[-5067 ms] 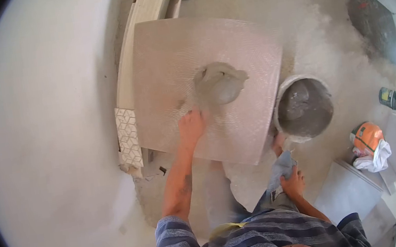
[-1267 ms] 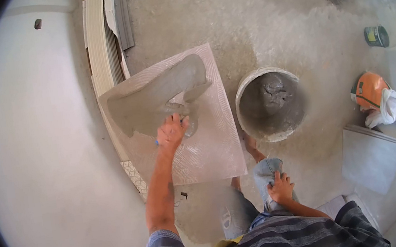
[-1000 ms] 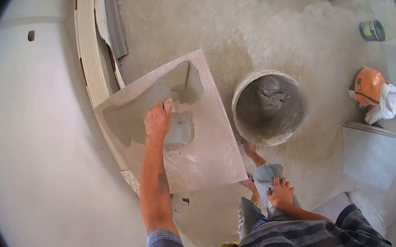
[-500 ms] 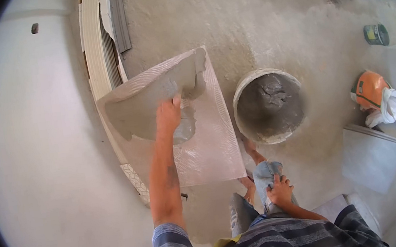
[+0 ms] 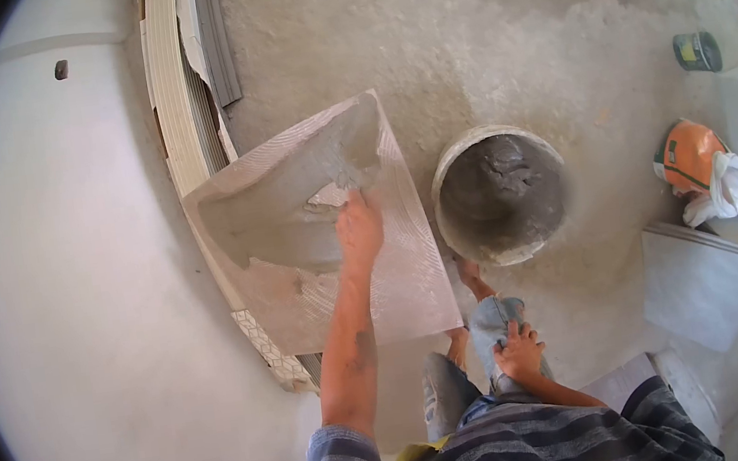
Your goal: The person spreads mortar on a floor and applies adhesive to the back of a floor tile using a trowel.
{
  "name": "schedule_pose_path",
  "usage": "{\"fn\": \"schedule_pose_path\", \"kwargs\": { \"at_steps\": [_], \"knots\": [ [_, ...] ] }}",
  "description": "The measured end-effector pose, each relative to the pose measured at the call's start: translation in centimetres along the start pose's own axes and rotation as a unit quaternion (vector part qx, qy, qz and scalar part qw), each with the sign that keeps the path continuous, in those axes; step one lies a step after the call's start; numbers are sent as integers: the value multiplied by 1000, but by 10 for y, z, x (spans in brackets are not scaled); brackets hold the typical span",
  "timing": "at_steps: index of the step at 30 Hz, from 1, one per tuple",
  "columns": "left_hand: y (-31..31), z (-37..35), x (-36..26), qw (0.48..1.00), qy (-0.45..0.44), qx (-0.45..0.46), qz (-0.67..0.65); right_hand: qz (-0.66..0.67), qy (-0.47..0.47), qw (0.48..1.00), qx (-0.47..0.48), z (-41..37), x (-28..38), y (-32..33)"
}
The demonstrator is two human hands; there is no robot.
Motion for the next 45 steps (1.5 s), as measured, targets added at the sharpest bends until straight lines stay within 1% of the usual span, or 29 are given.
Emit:
{"fn": "schedule_pose_path", "kwargs": {
  "at_steps": [3, 5, 8, 11, 14, 17, 21, 23, 26, 29, 32, 35, 38, 41, 44, 45],
  "knots": [
    [13, 3, 22, 997, 71, -24, -28, 14, -1, 1000, -11, 2, 3, 7],
    [26, -8, 29, 993, 111, -29, -37, 18, -2, 1000, -24, 1, 6, 11],
    [33, -12, 3, 995, 95, -1, 10, 1, -6, 1000, -16, 1, 7, 10],
    [22, 0, -21, 999, 34, -22, -35, -5, -11, 1000, -17, 6, -1, 3],
    [14, 6, -51, 999, -35, -19, -5, -13, -21, 1000, -4, 7, -3, 8],
    [8, 16, -35, 994, 68, -47, -65, 11, -23, 999, -31, 10, -5, 14],
    [12, 17, -8, 988, 89, -87, -95, 17, -28, 999, -42, 10, -6, 13],
    [25, 15, 11, 985, 95, -101, -107, 27, -38, 998, -38, 8, -2, 10],
    [45, 15, 57, 979, 123, -119, -107, 23, -36, 998, -55, 2, 10, 12],
    [67, 16, 109, 981, 120, -128, -81, 45, -62, 995, -61, -2, 16, 7],
    [89, 22, 165, 985, 129, -107, -36, 16, -86, 989, -119, -10, 10, -14],
    [114, 23, 221, 984, 155, -87, 8, 16, -119, 989, -82, -19, 9, -43],
    [137, 30, 271, 984, 138, -108, 34, 16, -139, 987, -78, -26, 22, -64],
    [154, 37, 319, 982, 150, -105, 50, 10, -145, 986, -79, -32, 37, -84],
    [169, 40, 352, 982, 127, -133, 48, -16, -145, 988, -45, -33, 52, -109],
    [172, 42, 362, 981, 141, -126, 41, -29, -144, 988, -39, -33, 58, -116]
  ]
}}
Point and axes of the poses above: each hand's wrist, its own z-axis towards the middle knuckle, its own y-axis out of the back of the hand, x = y × z, the point moved 10 cm from there along z, towards the middle knuckle, and after that the axes turned 3 degrees about y, right-handed, at the moved point
